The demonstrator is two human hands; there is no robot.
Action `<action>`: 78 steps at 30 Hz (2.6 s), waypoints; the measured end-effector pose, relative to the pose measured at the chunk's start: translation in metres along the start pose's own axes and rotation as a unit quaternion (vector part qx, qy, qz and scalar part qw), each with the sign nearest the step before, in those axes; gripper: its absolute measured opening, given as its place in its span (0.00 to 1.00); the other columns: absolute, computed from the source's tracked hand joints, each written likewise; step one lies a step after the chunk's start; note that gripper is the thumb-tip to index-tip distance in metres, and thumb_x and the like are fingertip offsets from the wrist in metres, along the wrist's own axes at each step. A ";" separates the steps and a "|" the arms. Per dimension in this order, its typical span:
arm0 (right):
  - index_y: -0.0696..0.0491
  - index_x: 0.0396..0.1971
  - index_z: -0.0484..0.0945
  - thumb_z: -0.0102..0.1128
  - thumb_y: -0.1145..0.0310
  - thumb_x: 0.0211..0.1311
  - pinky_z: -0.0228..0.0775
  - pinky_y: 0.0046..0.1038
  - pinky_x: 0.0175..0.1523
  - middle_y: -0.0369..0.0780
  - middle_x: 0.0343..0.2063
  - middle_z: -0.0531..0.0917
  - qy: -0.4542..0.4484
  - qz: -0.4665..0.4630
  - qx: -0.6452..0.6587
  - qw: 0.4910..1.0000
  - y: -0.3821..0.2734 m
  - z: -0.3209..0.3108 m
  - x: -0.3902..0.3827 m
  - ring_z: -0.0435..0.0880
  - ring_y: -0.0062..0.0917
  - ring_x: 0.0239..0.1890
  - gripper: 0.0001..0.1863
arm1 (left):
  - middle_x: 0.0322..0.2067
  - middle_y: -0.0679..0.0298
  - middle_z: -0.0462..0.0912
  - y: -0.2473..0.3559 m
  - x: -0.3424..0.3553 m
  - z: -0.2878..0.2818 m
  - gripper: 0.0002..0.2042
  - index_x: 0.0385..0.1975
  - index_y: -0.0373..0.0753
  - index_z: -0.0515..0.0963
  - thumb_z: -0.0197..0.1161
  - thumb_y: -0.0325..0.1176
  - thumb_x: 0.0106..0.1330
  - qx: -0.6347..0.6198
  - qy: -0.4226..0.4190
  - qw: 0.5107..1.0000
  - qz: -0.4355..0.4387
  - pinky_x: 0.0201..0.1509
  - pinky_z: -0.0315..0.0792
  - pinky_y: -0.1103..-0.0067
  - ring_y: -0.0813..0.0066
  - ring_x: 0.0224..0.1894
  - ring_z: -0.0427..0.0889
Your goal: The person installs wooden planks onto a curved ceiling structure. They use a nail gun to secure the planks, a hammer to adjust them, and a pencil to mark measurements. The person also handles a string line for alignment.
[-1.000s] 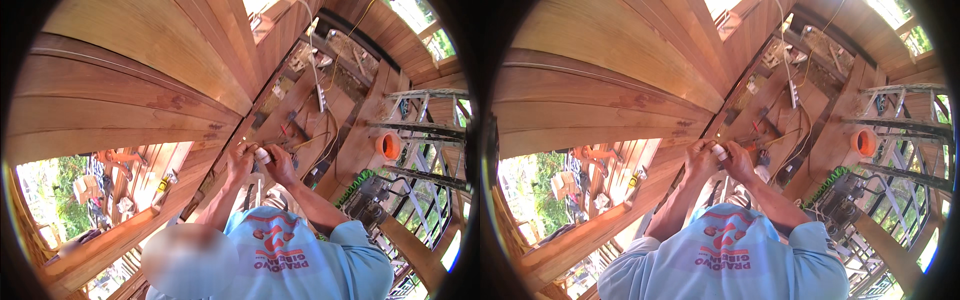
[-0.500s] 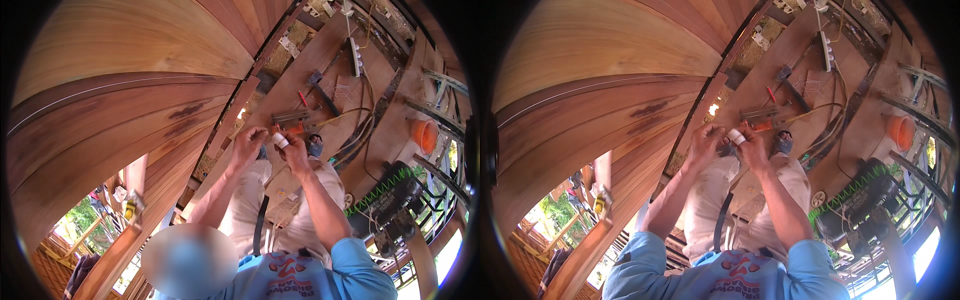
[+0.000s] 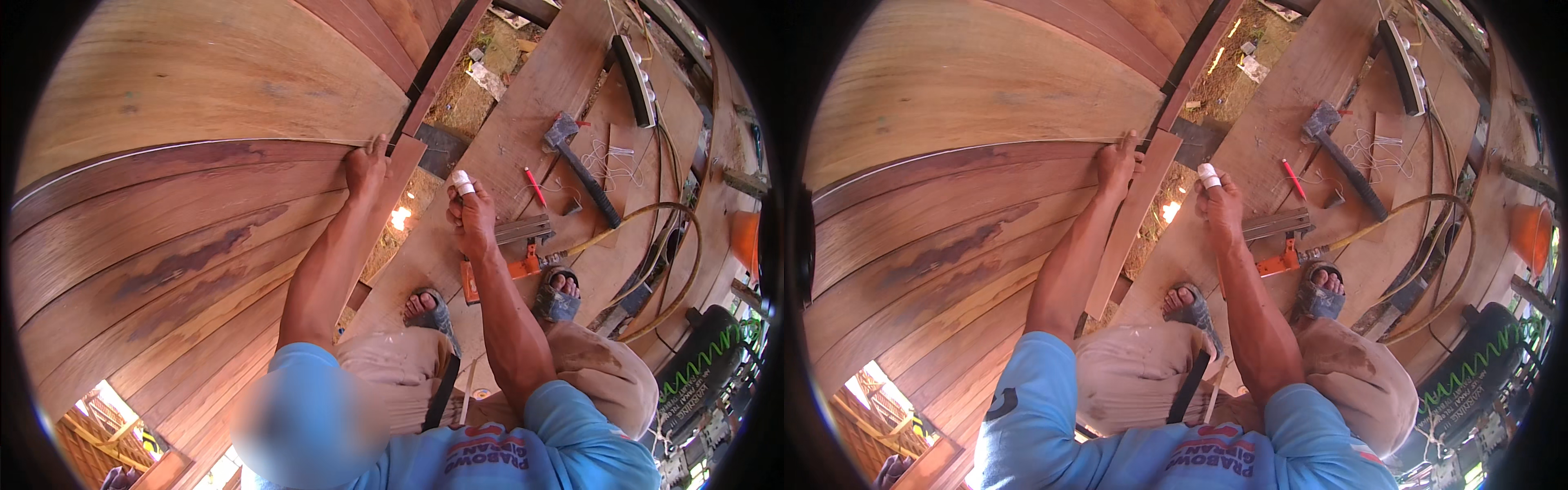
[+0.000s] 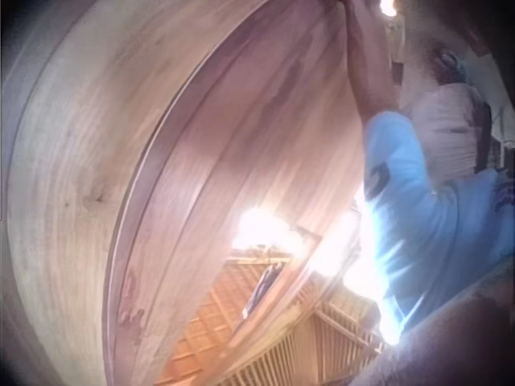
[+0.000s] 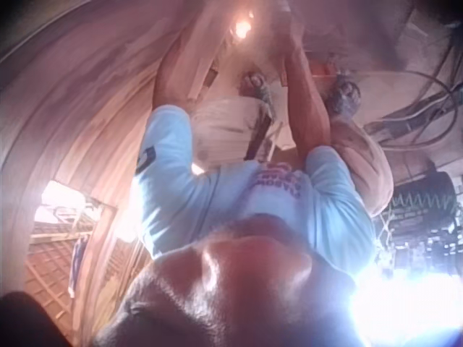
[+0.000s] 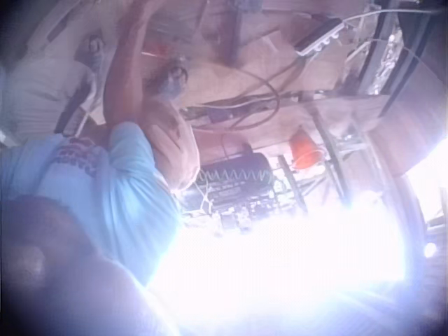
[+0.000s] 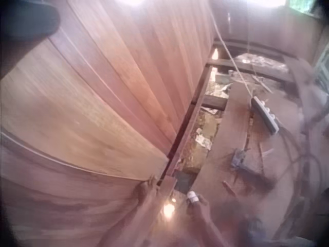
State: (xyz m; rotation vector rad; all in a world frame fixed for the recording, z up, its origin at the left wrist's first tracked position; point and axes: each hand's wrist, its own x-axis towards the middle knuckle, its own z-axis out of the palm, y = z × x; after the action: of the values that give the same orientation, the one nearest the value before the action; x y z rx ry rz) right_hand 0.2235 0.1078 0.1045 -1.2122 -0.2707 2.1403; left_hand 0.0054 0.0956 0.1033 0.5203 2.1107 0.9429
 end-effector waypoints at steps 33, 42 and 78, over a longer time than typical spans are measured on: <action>0.57 0.43 0.76 0.55 0.62 0.75 0.50 0.15 0.15 0.37 0.39 0.84 -0.233 0.212 0.099 0.944 0.057 0.059 -0.025 0.60 0.08 0.13 0.12 | 0.20 0.64 0.76 -0.053 -0.148 -0.053 0.22 0.32 0.34 0.76 0.48 0.47 0.79 -0.151 -0.051 0.987 0.030 0.29 0.74 0.80 0.78 0.22 0.77; 0.56 0.39 0.82 0.59 0.66 0.71 0.51 0.17 0.18 0.35 0.32 0.84 -0.279 0.027 -0.051 0.959 0.035 0.066 -0.030 0.62 0.09 0.15 0.09 | 0.28 0.60 0.84 -0.054 -0.199 -0.078 0.22 0.37 0.30 0.80 0.54 0.48 0.77 -0.113 -0.247 0.961 -0.050 0.36 0.77 0.75 0.74 0.31 0.83; 0.56 0.38 0.83 0.70 0.67 0.63 0.71 0.23 0.32 0.35 0.30 0.86 -0.376 -0.290 -0.208 0.855 -0.014 0.103 -0.098 0.80 0.16 0.28 0.09 | 0.29 0.61 0.83 0.136 -0.113 -0.119 0.09 0.33 0.36 0.78 0.63 0.35 0.71 -0.114 -0.210 0.953 0.187 0.43 0.78 0.75 0.74 0.31 0.82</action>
State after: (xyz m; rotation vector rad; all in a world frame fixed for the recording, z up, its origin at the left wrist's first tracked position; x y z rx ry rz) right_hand 0.1798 0.0705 0.2353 -0.3225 -1.3161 1.9308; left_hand -0.0063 0.0601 0.3134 0.9304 1.5273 1.1502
